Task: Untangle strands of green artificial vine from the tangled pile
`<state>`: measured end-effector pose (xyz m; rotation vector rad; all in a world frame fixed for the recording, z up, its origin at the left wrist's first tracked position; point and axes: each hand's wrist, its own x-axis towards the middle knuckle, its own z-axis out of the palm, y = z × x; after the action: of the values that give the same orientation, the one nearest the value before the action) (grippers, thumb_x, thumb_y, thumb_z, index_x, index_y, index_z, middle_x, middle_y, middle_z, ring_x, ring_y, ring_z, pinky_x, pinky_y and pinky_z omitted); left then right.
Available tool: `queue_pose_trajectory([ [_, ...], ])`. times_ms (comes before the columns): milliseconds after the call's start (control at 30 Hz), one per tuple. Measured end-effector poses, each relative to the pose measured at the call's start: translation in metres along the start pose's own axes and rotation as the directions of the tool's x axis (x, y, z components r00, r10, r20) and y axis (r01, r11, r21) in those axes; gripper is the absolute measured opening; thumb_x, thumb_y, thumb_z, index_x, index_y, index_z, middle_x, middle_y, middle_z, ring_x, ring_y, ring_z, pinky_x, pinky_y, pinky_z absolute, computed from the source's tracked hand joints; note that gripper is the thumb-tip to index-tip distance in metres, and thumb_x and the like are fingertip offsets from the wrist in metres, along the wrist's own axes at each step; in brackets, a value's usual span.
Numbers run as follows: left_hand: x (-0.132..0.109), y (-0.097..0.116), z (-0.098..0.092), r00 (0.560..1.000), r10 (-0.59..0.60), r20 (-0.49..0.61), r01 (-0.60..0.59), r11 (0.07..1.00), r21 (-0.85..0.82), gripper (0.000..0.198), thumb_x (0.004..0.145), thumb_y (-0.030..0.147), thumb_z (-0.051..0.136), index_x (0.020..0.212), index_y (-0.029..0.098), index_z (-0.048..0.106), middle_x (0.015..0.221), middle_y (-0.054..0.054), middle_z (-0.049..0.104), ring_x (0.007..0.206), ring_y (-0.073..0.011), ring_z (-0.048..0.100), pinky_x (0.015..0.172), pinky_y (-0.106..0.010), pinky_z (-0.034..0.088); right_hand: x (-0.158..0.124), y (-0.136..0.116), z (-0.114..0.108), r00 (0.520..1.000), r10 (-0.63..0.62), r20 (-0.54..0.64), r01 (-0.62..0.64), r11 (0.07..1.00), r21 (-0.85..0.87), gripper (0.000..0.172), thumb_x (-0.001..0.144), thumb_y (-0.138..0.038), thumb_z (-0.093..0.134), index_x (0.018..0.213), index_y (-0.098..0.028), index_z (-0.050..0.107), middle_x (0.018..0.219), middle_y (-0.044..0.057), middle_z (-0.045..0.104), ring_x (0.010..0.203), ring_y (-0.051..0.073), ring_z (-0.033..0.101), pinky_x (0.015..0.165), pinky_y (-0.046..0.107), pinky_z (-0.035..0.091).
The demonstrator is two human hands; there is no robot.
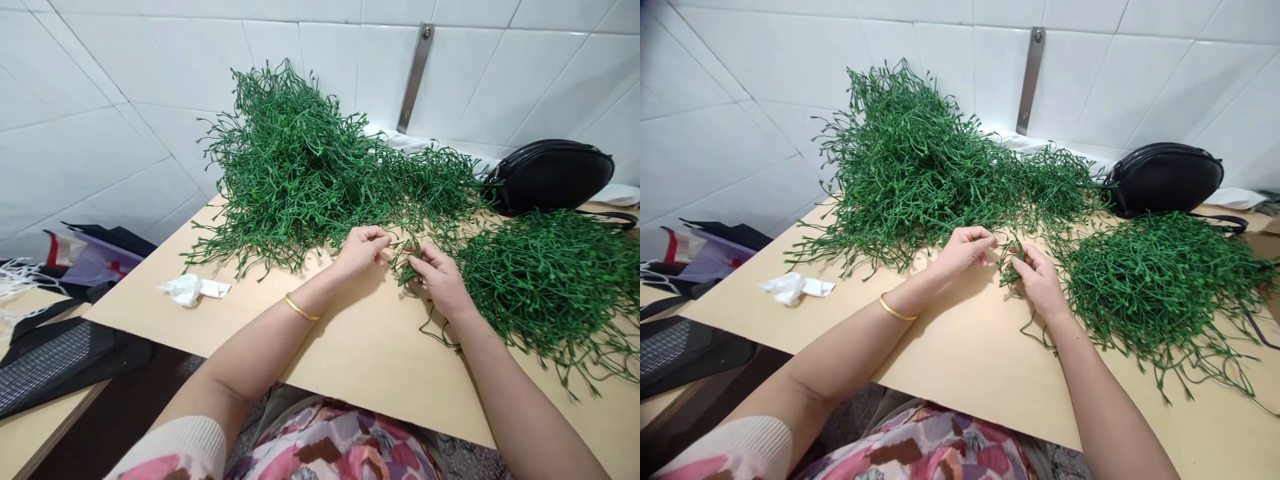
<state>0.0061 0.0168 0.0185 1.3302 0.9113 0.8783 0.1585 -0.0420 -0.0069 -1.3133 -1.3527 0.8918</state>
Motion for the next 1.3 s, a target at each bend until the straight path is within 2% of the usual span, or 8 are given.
queue_pose_trajectory([
  [267, 0.017, 0.007, -0.029, 0.989, -0.113, -0.092, 0.069, 0.920, -0.387, 0.014, 0.078, 0.026, 0.056, 0.078, 0.012, 0.057, 0.077, -0.007, 0.064, 0.047, -0.0056, 0.056, 0.037, -0.016, 0.024, -0.001, -0.007, -0.007, 0.960, 0.211, 0.186, -0.263, 0.906, 0.331, 0.026, 0.070, -0.034, 0.057, 0.092, -0.020, 0.061, 0.066, 0.001, 0.057, 0.062, 0.016, 0.056, 0.060, 0.032, 0.047],
  [400, 0.013, 0.007, -0.026, 0.995, -0.094, -0.033, 0.086, 0.980, -0.181, 0.025, 0.078, 0.029, 0.055, 0.061, 0.012, 0.052, 0.057, -0.002, 0.057, 0.036, -0.0037, 0.042, 0.038, -0.019, 0.021, -0.001, -0.009, -0.007, 0.949, 0.214, 0.232, -0.281, 0.908, 0.310, 0.025, 0.069, -0.036, 0.056, 0.087, -0.020, 0.064, 0.065, 0.002, 0.055, 0.059, 0.015, 0.050, 0.061, 0.034, 0.047],
  [533, 0.003, 0.010, -0.015, 0.978, 0.174, -0.119, -0.146, 0.966, 0.211, 0.030, 0.079, 0.032, 0.053, 0.055, 0.014, 0.049, 0.046, 0.003, 0.042, 0.041, -0.0052, 0.038, 0.046, -0.020, 0.029, -0.001, -0.008, -0.006, 0.946, 0.254, 0.201, -0.312, 0.884, 0.349, 0.024, 0.067, -0.034, 0.060, 0.086, -0.020, 0.065, 0.068, 0.002, 0.055, 0.059, 0.014, 0.049, 0.057, 0.031, 0.045],
  [633, -0.001, 0.007, -0.011, 0.857, 0.500, -0.122, -0.359, 0.751, 0.554, 0.028, 0.079, 0.028, 0.053, 0.054, 0.015, 0.048, 0.051, 0.002, 0.042, 0.055, -0.0084, 0.043, 0.056, -0.022, 0.034, -0.001, -0.006, -0.004, 0.953, 0.237, 0.189, -0.288, 0.903, 0.319, 0.023, 0.069, -0.033, 0.059, 0.087, -0.020, 0.064, 0.069, 0.001, 0.054, 0.061, 0.013, 0.048, 0.055, 0.028, 0.043],
  [733, -0.003, 0.001, -0.009, 0.699, 0.712, 0.066, -0.561, 0.489, 0.667, 0.027, 0.082, 0.028, 0.048, 0.058, 0.015, 0.049, 0.059, 0.000, 0.046, 0.061, -0.0095, 0.044, 0.060, -0.023, 0.037, -0.001, -0.004, -0.004, 0.968, 0.176, 0.179, -0.212, 0.955, 0.206, 0.020, 0.073, -0.035, 0.056, 0.088, -0.020, 0.061, 0.066, -0.002, 0.047, 0.060, 0.011, 0.044, 0.054, 0.024, 0.040],
  [1000, -0.020, 0.001, 0.007, 0.414, 0.806, 0.422, -0.759, 0.050, 0.649, 0.020, 0.085, 0.018, 0.038, 0.096, 0.015, 0.055, 0.103, -0.012, 0.059, 0.102, -0.0178, 0.052, 0.083, -0.031, 0.043, -0.002, -0.004, -0.003, 0.977, -0.046, 0.208, 0.083, 0.981, -0.174, 0.017, 0.078, -0.032, 0.050, 0.067, -0.019, 0.049, 0.058, -0.003, 0.042, 0.058, 0.011, 0.039, 0.054, 0.025, 0.034],
  [1133, -0.016, 0.001, 0.006, 0.577, 0.563, 0.592, -0.696, -0.041, 0.717, 0.022, 0.084, 0.016, 0.037, 0.093, 0.016, 0.058, 0.096, -0.009, 0.063, 0.112, -0.0238, 0.047, 0.100, -0.046, 0.029, -0.005, -0.006, -0.001, 0.964, -0.022, 0.266, 0.079, 0.975, -0.207, 0.017, 0.076, -0.029, 0.049, 0.064, -0.017, 0.050, 0.056, -0.003, 0.044, 0.053, 0.009, 0.036, 0.049, 0.024, 0.031],
  [1300, -0.001, -0.005, -0.008, 0.804, 0.387, 0.452, -0.557, 0.221, 0.801, 0.028, 0.087, 0.029, 0.035, 0.079, 0.015, 0.059, 0.074, -0.006, 0.059, 0.070, -0.0141, 0.052, 0.074, -0.030, 0.040, -0.002, -0.005, -0.009, 0.992, -0.098, 0.077, 0.115, 0.963, -0.244, 0.021, 0.079, -0.030, 0.050, 0.091, -0.016, 0.061, 0.071, 0.000, 0.056, 0.063, 0.012, 0.049, 0.058, 0.025, 0.040],
])
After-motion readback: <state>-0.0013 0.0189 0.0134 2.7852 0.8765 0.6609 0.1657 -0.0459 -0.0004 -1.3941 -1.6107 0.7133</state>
